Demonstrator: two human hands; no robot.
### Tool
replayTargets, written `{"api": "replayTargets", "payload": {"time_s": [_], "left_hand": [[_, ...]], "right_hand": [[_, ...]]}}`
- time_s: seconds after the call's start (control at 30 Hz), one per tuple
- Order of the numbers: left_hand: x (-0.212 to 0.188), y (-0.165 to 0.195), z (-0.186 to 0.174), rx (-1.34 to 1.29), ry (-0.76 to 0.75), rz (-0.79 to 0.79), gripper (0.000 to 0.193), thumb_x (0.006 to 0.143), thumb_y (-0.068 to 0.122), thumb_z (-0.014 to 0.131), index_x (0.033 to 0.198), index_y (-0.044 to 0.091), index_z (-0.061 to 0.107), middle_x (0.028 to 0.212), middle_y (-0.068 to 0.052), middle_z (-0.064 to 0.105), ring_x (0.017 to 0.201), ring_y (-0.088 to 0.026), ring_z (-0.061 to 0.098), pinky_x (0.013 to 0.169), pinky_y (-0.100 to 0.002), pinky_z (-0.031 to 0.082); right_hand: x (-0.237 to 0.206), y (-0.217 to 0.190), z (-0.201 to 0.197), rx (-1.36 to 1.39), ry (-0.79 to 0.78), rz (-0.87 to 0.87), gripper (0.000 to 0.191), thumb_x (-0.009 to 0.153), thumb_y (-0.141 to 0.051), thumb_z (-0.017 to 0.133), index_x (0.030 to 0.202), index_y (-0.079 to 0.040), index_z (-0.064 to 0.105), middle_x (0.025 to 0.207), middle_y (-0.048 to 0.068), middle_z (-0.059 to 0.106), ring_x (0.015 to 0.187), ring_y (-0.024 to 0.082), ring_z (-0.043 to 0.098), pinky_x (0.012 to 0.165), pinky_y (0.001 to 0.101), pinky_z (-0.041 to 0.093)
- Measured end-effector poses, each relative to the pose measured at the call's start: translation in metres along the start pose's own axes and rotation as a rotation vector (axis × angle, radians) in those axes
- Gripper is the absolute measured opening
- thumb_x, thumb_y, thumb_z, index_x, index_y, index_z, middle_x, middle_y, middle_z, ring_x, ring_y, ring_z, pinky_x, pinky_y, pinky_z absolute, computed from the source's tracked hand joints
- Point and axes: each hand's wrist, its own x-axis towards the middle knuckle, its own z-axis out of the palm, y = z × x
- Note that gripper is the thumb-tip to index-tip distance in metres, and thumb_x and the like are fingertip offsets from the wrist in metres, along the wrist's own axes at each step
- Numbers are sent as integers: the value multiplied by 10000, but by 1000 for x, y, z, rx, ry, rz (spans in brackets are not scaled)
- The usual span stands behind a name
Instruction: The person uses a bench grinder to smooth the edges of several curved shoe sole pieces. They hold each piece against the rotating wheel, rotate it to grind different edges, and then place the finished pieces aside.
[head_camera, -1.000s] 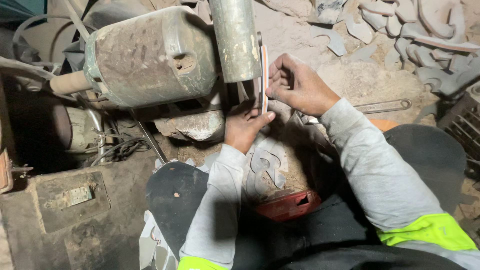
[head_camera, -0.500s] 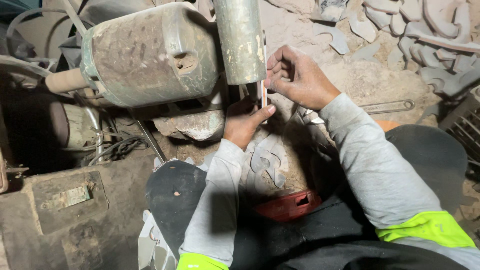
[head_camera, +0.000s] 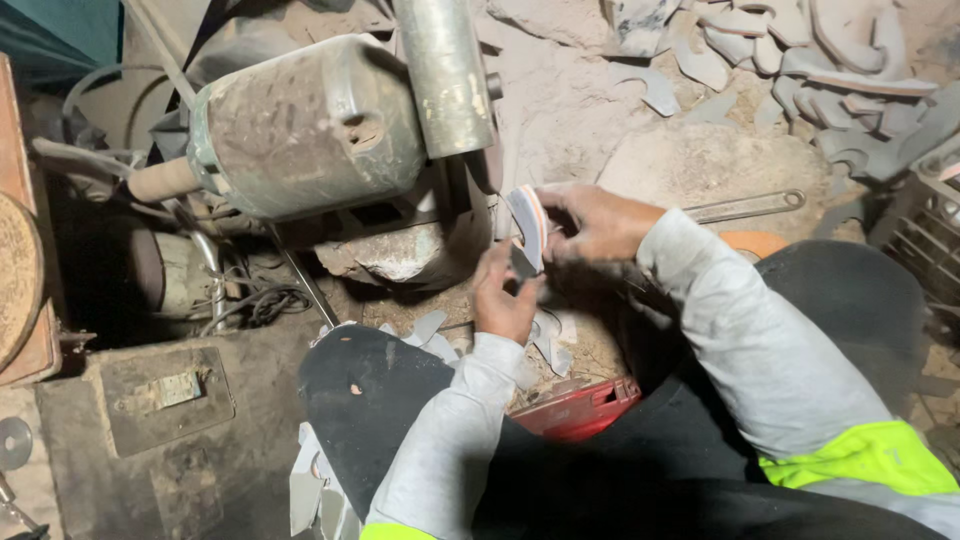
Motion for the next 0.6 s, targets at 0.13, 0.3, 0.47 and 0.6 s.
{"api": "replayTargets", "payload": {"time_s": [0.13,0.3,0.47,0.6], "left_hand": [[3,28,-20,377,122,301,653,733,-25,827,1341,53,602,1271,-167,633,1151,-360,608,1007,-447,515],[7,42,-20,282,72,275,636,734,19,847,1321,38,605,1244,-165,632,1142,-342,630,974,-427,536],[18,24,-13,-495,-377,-210,548,893,43,727,1412,-17,566,1315,-124,625,1153,-243,673,961,-353,609],[26,16,-9,-681,-383,-344,570,957,124,667,1479,-23,491,1290,-154,698,1094,-216,704,857,-327,615]], "right_hand": [[-7,5,-20,61,-7,191,573,801,-178,722,1340,-36,585,1252,121,737,1142,197,666,1031,342,480],[-14,8,-36,-140,115,106,767,855,-221,750,1485,15,381,1380,218,576,1272,299,542,1048,396,411],[-15,-4,-51,-118,138,68,554,886,-277,735,1362,-66,546,1226,160,686,1155,249,641,997,386,467],[-5,-18,-49,-179,278,548,364,978,-308,744,1163,-3,671,975,228,683,898,291,616,822,425,507]]}}
